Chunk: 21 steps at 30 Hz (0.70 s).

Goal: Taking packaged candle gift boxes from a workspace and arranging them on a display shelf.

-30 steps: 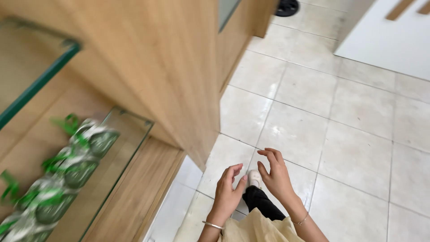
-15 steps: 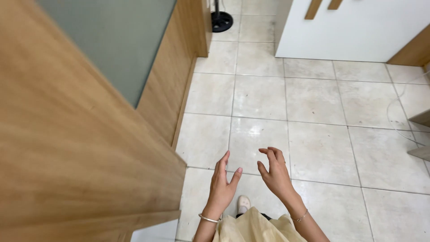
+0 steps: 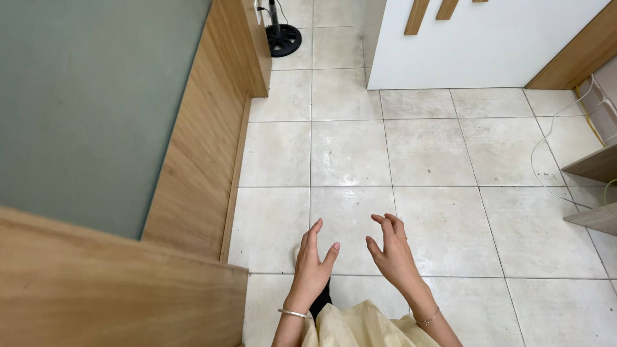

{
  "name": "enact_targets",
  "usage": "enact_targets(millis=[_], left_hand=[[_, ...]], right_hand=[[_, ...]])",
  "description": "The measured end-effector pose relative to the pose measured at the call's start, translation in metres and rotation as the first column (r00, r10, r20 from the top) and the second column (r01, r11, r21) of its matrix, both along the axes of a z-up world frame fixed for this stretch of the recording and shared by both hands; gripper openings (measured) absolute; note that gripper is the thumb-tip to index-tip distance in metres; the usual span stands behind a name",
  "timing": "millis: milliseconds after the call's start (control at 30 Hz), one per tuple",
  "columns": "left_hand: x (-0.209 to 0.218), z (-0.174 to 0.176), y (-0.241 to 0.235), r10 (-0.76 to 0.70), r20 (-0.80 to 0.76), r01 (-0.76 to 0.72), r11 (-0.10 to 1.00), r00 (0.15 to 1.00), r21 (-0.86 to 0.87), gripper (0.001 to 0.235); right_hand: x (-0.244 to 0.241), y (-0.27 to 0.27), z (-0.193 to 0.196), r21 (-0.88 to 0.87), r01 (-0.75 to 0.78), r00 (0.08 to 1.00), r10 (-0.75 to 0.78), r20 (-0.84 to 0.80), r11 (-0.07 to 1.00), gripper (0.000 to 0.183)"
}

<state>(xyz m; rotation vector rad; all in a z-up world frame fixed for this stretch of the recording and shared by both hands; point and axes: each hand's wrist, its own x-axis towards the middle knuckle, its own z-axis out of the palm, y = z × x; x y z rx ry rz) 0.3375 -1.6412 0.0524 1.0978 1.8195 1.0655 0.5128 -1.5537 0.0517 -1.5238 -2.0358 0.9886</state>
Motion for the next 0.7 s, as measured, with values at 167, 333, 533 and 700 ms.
enact_targets(millis=[167,333,533,700], left_hand=[[-0.045,-0.016,0.085,-0.026,0.029,0.025,0.999,0.999,0.031,0.077],[-0.109,-0.003,0.185,-0.13,0.031,0.13,0.991,0.991,0.008,0.09],[-0.186,0.006,0.305,-0.288,-0.031,0.289,0.957,0.957,0.004,0.097],[-0.23,0.007,0.384,-0.301,-0.007,0.3,0.952,0.954,-0.064,0.097]], right_hand=[[-0.038,0.074,-0.014,0.012,-0.016,0.999,0.015,0.04,1.0,0.058],[-0.091,0.176,-0.034,0.113,-0.02,0.999,0.025,-0.042,0.993,0.064],[-0.17,0.297,-0.013,0.123,-0.018,1.0,0.019,-0.005,0.992,0.06],[-0.215,0.37,-0.004,0.139,0.013,1.0,-0.009,-0.024,0.99,0.058]])
